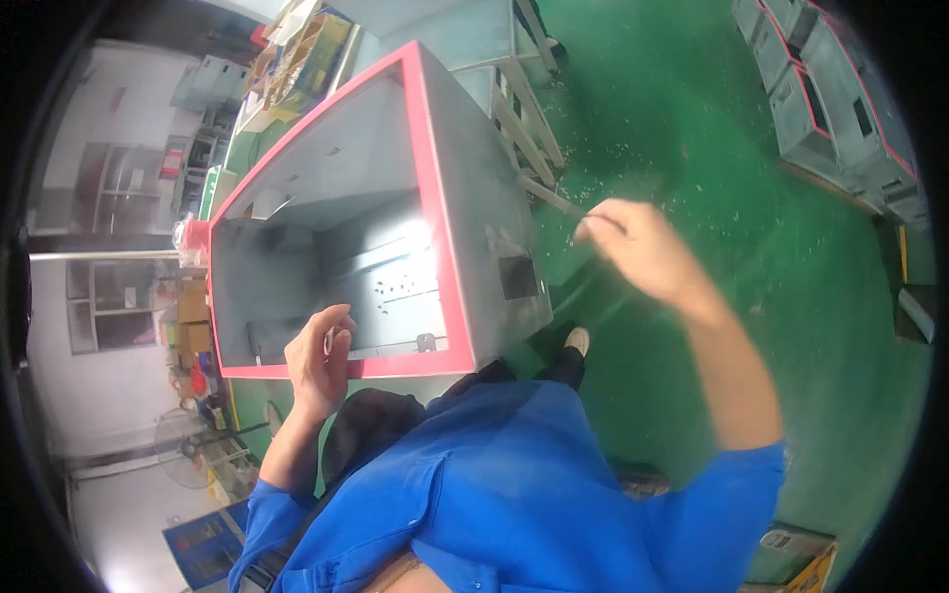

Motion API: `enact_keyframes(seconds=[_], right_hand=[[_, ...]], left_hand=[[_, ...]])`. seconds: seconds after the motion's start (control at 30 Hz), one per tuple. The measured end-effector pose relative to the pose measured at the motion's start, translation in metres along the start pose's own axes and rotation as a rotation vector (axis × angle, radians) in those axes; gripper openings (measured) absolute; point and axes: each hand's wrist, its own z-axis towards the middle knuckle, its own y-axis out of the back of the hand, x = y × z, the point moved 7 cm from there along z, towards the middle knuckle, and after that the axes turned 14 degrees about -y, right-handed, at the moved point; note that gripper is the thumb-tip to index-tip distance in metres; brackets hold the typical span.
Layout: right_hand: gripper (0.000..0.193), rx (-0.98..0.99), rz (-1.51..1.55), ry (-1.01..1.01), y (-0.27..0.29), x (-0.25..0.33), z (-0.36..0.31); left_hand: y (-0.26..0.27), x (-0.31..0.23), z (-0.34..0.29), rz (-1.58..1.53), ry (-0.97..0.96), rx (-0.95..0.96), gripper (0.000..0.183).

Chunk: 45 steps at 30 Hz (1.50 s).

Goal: The person applies red tape to the edges of a large, transparent rectangular frame using a pink tool to smooth it down. They work on multiple sides of the frame, then lift and rotate it to continue applying tape to the remaining edges. Finally, they place the frame down and pick up a large, flat, translucent sheet.

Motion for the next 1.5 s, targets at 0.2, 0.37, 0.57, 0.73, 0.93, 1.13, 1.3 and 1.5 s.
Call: enact_keyframes(seconds=[0.2, 0.37, 0.57, 0.73, 0.93, 1.13, 1.3, 1.5], right_hand=[[0.021, 0.076, 0.768, -0.222, -0.088, 0.013, -0.004], [0.019, 0.108, 1.004, -0.287, -0.086, 0.0, 0.0], [0.019, -0.005, 0.834, -0.162, -0.085, 0.023, -0.023], [0.023, -0.207, 0.649, -0.027, -0.085, 0.018, -0.029], [0.03, -0.503, 0.254, 0.126, -0.108, 0.038, -0.057], [0.035, -0.844, 0.787, 0.189, -0.115, -0.033, -0.079], [0.024, -1.002, 0.726, -0.098, -0.241, -0.107, -0.1], [0.022, -0.223, 1.162, 0.168, -0.441, -0.023, -0.016]], left_hand=[[0.008, 0.001, -0.009, 0.094, -0.052, -0.056, 0.031], [0.011, -0.003, -0.009, 0.096, -0.09, -0.12, 0.035], [0.016, -0.006, -0.02, 0.056, -0.172, -0.173, 0.036], [0.038, -0.004, -0.038, -0.193, -0.379, -0.429, 0.036], [0.13, 0.07, -0.141, -0.311, -0.326, -0.819, 0.02], [0.126, 0.22, -0.311, -0.646, 0.424, -1.061, 0.014], [0.084, 0.269, -0.344, -0.596, 0.456, -0.646, 0.016], [0.082, 0.292, -0.328, -0.423, 0.224, -0.663, 0.028]])
